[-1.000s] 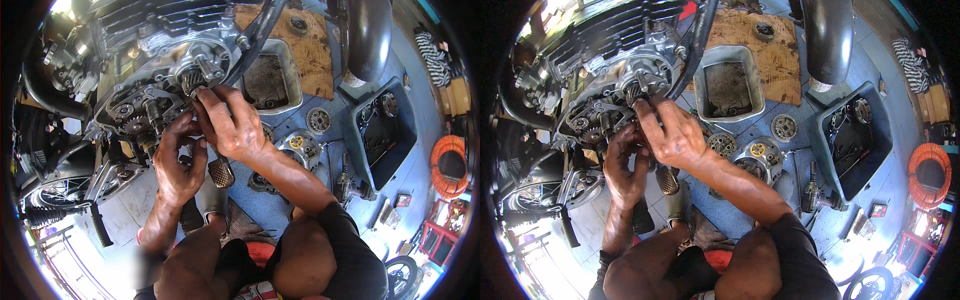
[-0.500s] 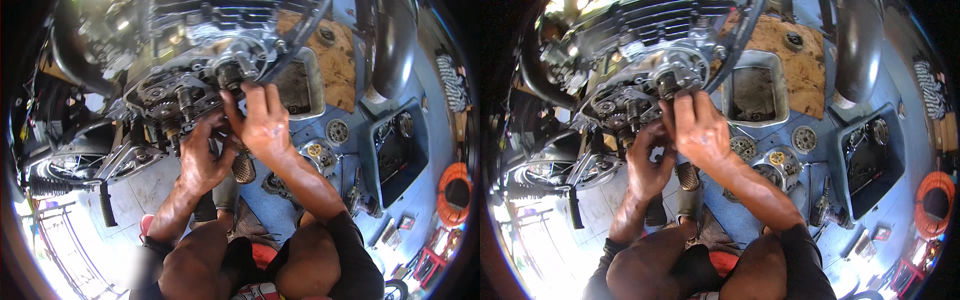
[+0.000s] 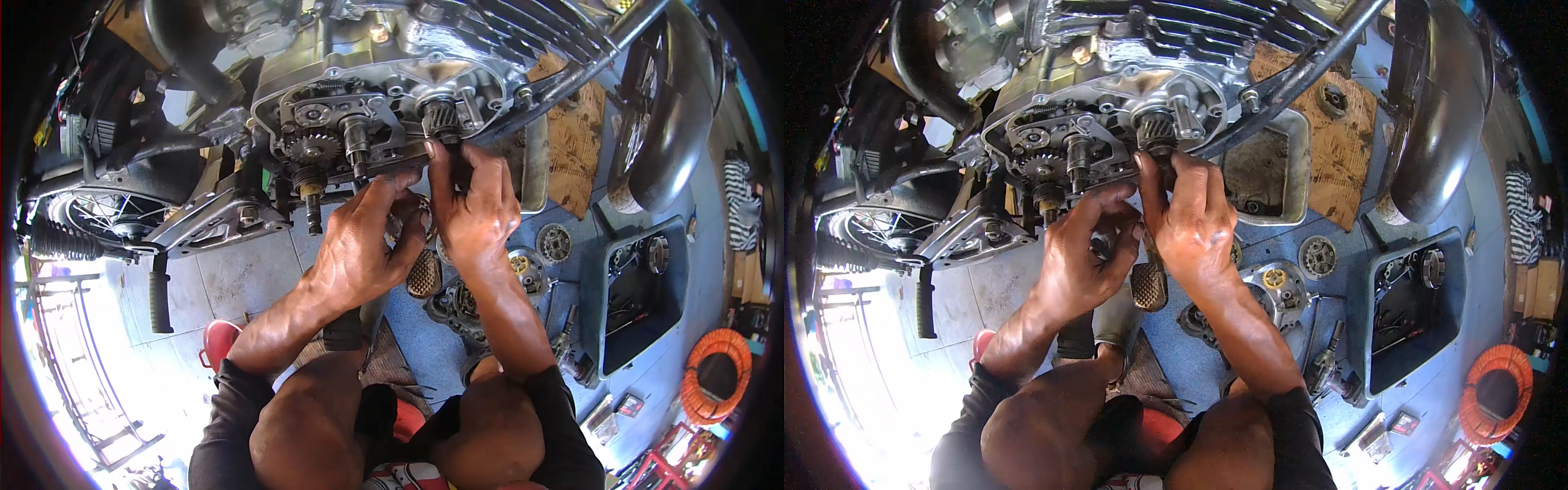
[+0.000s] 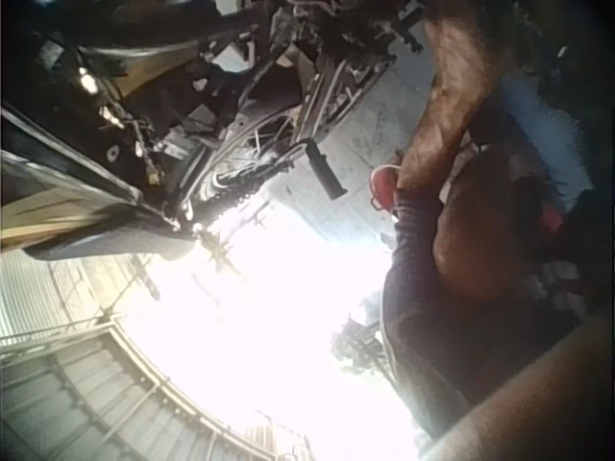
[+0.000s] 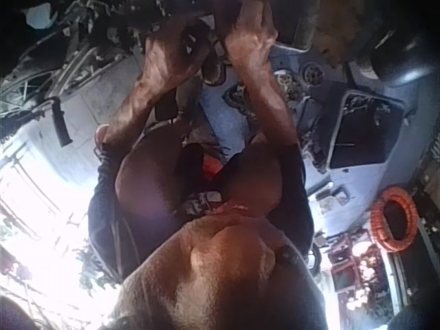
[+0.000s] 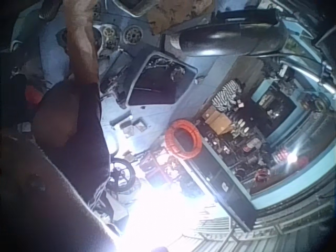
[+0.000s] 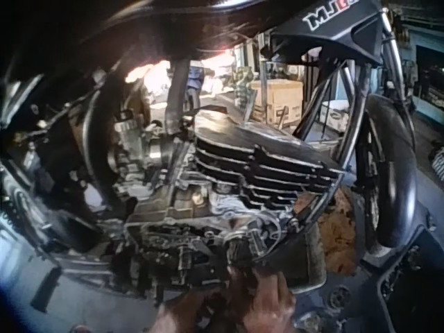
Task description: Repairing the clutch system of a motorcycle using hand tools.
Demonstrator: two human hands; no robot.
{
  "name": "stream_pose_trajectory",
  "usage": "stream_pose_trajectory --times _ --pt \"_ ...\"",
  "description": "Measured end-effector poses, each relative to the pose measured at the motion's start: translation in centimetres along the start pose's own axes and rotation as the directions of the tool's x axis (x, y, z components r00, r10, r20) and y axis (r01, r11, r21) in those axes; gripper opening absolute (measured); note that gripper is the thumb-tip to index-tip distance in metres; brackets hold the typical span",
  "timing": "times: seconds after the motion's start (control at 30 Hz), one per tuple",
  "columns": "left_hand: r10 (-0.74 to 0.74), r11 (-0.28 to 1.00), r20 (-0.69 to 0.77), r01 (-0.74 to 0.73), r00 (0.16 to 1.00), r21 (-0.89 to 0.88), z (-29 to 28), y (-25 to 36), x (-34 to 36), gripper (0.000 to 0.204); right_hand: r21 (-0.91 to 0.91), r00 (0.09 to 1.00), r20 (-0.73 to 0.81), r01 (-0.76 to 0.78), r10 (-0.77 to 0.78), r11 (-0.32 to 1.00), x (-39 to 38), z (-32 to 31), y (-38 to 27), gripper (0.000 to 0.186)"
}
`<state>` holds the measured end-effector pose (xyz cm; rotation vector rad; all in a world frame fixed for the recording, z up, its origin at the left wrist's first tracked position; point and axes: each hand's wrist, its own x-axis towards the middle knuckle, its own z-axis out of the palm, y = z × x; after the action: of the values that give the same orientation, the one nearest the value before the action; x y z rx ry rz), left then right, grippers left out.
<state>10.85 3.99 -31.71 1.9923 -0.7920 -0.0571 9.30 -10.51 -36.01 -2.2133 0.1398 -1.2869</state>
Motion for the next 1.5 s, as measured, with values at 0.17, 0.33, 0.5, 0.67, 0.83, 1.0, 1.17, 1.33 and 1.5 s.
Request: stream_pose_trajectory --times 0.17,0.33,0.5,0.67,0.83,1.0,1.17,1.33,1.5 --pt "0.054 0.997 0.196 -0.063 0.979 0.038 -2.6 6.2 0.2 0.017 -0.138 0.993 0.086 -0.066 0.079 0.988 0.7 -0.5 -0.4 0.029" --pt "0.189 0.925 0.431 -0.013 0.882 -0.379 -0.7 11.7 0.2 0.018 -0.296 0.992 0.12 0.009 0.028 0.955 0.8 0.1 -0.4 0.039" --pt "0.268 0.844 0.505 0.052 0.821 -0.533 1.0 13.1 -0.2 0.018 -0.341 0.998 0.025 0.056 -0.05 0.938 1.1 0.4 -0.2 0.041" --pt "0.315 0.802 0.534 0.08 0.785 -0.592 2.0 13.3 -0.2 0.019 -0.024 0.871 0.182 -0.46 0.456 0.888 0.6 -1.0 -1.3 0.054" --pt "0.349 0.791 0.556 0.081 0.754 -0.607 2.3 13.3 0.7 0.02 0.04 0.999 -0.05 0.014 -0.012 0.999 0.5 0.9 -0.4 0.023" --pt "0.31 0.78 0.591 0.157 0.745 -0.606 0.9 12.5 1.3 0.021 -0.155 0.998 0.052 0.04 -0.032 0.987 -0.5 -0.4 -0.4 0.027" --pt "0.338 0.826 0.648 0.115 0.683 -0.552 0.5 9.6 1.4 0.024 -0.354 0.987 0.135 -0.035 0.088 0.935 0.9 -0.3 -1.4 0.031" --pt "0.454 0.846 0.409 -0.239 0.791 -0.476 3.5 7.7 0.9 0.022 -0.224 0.953 0.225 -0.151 0.201 0.963 1.6 -0.4 -0.8 0.031" --pt "0.372 0.872 0.354 -0.193 0.858 -0.45 3.3 6.9 0.8 0.022 -0.184 0.991 0.114 -0.051 0.072 0.982 1.4 -0.4 -1.1 0.031"
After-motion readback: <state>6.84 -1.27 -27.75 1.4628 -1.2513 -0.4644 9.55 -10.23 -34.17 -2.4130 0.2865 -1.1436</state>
